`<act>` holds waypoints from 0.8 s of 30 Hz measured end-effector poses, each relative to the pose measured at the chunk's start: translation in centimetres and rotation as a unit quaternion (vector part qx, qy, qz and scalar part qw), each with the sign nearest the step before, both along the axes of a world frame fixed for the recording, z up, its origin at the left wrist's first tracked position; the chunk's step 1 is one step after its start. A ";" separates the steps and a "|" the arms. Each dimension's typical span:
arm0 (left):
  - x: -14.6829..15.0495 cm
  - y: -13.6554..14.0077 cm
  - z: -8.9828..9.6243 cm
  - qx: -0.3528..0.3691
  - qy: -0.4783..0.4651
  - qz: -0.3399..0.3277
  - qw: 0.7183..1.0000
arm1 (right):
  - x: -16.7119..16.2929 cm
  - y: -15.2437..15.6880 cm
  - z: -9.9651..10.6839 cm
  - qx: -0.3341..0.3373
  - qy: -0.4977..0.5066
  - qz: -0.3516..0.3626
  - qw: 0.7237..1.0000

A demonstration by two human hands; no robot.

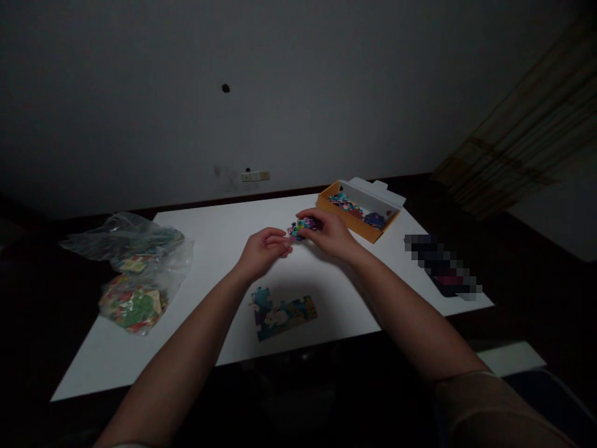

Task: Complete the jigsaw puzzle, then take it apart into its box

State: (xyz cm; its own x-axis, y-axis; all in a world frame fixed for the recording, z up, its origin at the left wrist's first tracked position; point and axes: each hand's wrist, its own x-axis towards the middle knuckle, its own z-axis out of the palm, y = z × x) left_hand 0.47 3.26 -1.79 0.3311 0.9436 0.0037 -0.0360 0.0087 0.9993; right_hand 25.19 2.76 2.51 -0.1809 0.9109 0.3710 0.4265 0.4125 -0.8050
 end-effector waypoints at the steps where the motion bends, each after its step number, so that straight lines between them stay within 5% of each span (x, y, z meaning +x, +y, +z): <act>1: 0.0 0.0 -0.1 0.009 0.010 0.004 1.000 | 1.5 0.2 0.9 0.026 -0.016 -0.028 0.999; 5: -0.2 0.3 -0.7 0.055 0.058 0.020 0.997 | 10.1 1.9 4.4 0.059 -0.202 -0.172 0.962; 9: -0.4 0.7 -1.1 0.085 0.091 0.026 0.992 | 16.2 5.1 5.8 -0.117 -0.434 -0.131 0.884; 15: -0.6 0.8 -0.8 0.102 0.107 0.023 0.989 | 16.5 8.5 4.9 -0.177 -0.498 -0.075 0.846; 24: -0.5 0.6 -0.6 0.091 0.106 0.015 0.990 | 17.3 9.2 3.0 -0.124 -0.506 -0.071 0.851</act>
State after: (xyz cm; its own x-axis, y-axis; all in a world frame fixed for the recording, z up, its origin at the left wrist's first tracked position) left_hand -0.08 3.85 -2.36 0.3146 0.9430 0.1088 0.1774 -0.1710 0.9692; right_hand 42.47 11.99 5.48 -0.1744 0.9778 -0.1159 0.9842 0.1695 -0.0506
